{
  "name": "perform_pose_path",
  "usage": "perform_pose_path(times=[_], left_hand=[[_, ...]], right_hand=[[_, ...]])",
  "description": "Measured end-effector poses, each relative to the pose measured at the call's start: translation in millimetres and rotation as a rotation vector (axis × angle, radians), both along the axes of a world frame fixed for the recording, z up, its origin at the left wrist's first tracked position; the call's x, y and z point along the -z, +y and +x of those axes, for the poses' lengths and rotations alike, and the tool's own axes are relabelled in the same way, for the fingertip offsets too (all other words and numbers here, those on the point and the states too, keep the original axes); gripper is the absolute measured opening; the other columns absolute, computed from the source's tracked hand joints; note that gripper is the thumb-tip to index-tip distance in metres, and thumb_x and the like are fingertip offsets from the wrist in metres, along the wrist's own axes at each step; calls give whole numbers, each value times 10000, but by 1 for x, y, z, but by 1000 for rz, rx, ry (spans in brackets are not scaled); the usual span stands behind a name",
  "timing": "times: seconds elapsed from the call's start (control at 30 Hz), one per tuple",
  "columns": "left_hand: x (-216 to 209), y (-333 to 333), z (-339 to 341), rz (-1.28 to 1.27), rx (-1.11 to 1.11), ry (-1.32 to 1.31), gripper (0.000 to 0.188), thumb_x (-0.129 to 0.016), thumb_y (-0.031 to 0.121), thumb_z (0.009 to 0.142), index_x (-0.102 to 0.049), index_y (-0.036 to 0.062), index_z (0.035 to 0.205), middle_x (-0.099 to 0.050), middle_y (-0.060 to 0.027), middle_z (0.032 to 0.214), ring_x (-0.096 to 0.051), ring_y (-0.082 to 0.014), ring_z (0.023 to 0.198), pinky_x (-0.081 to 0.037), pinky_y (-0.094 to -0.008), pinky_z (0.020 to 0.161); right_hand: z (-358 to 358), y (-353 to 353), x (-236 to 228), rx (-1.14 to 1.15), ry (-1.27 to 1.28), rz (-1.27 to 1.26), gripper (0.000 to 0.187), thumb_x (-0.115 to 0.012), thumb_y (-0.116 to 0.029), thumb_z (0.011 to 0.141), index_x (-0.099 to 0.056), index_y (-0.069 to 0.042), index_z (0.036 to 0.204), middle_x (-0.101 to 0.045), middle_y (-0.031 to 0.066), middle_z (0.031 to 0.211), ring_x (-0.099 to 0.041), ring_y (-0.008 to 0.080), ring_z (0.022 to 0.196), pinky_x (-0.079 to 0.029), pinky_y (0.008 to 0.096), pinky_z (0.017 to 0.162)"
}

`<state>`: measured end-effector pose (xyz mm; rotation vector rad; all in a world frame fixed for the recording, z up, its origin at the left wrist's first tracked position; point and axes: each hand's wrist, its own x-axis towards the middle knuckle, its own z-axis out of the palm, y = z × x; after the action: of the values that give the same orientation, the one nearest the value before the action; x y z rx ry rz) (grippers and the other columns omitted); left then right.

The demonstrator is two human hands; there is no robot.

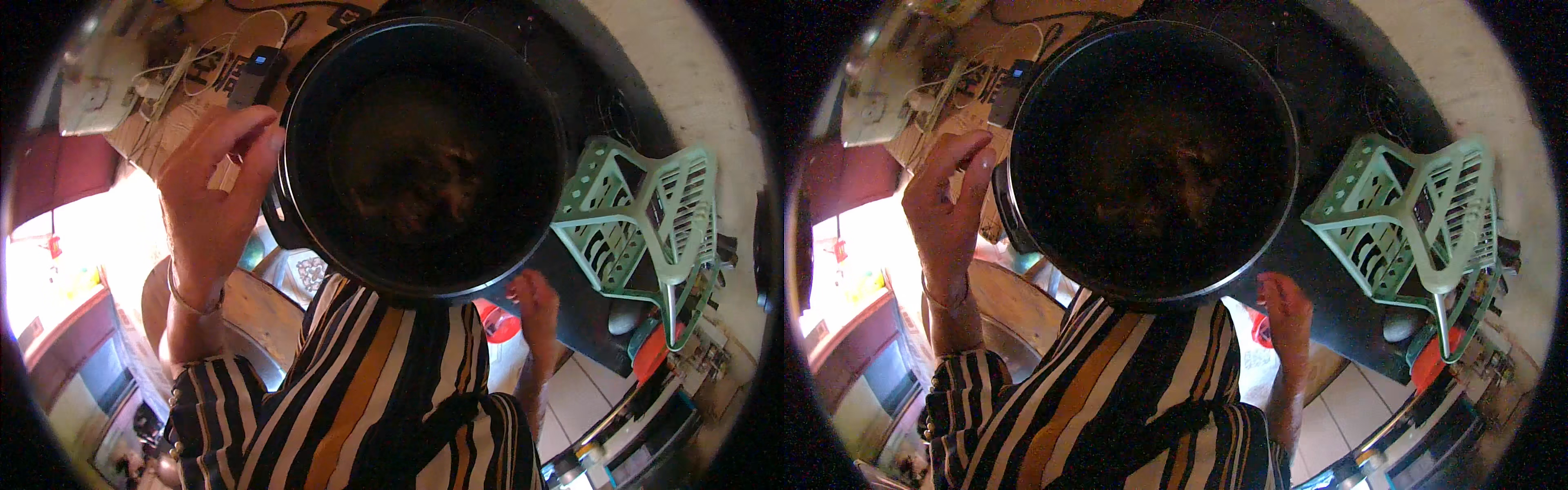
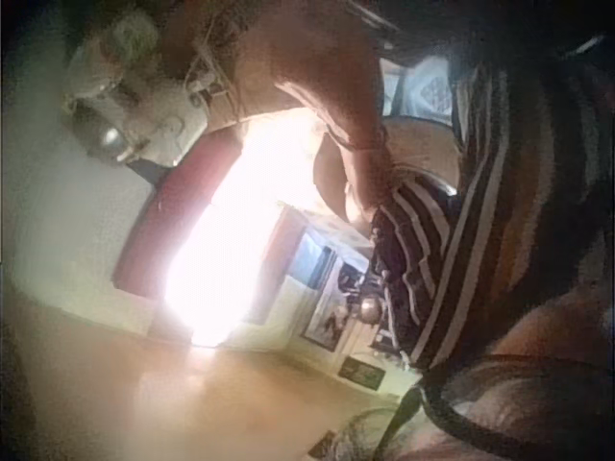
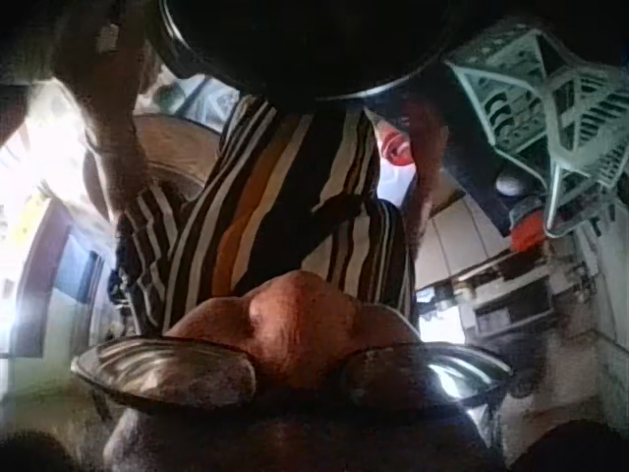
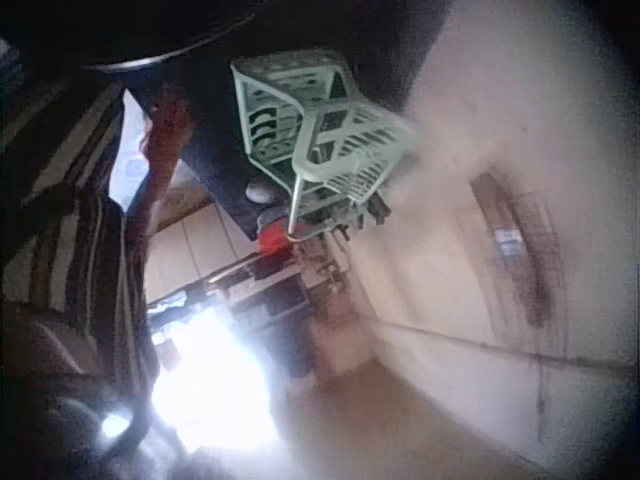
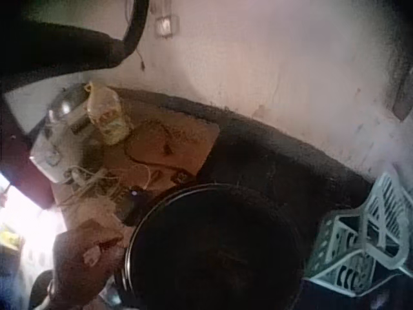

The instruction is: The person washes chopsticks and a ladle in a kitchen sink using a cloth, then scrubs the sink basin and surrounding countertop. They move to a counter to pick up a pot, remove a piece of food from it, and place the pot back down.

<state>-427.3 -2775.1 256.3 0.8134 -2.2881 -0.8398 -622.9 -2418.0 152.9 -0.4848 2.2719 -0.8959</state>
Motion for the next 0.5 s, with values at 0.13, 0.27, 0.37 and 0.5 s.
perform_pose_path(times=[0.13, 0.27, 0.37, 0.5], left_hand=[[5, -24, -4, 77, 26, -251, 245, -670, 5, 823, -660, 6, 1068, -596, -48, 840, -558, -110, 773, -458, -223, 715], [6, -36, -25, 164, 123, -175, 323, -696, -9, 798, -648, 12, 1116, -575, -31, 813, -541, -100, 752, -456, -222, 690], [17, -48, -25, 235, 123, -168, 362, -697, -22, 791, -636, 13, 1146, -581, -23, 818, -538, -90, 750, -457, -219, 688], [9, -56, -34, 351, 195, -170, 380, -676, -29, 797, -630, 21, 1171, -617, -19, 864, -552, -79, 768, -463, -214, 702]], right_hand=[[0, -77, -49, 258, 18, -224, 159, -492, -92, 956, -608, 9, 996, -628, 48, 796, -580, 100, 670, -472, 233, 617], [8, -116, -77, 370, 97, -286, 99, -586, -79, 899, -587, 1, 957, -595, 19, 780, -531, 65, 667, -441, 207, 614], [5, -124, -85, 300, 100, -209, 148, -675, -73, 839, -592, -7, 942, -565, -9, 745, -503, 47, 647, -422, 187, 607], [4, -141, -106, 256, 38, -21, 183, -725, -80, 806, -548, -36, 794, -501, -45, 659, -449, 22, 603, -344, 190, 523]])
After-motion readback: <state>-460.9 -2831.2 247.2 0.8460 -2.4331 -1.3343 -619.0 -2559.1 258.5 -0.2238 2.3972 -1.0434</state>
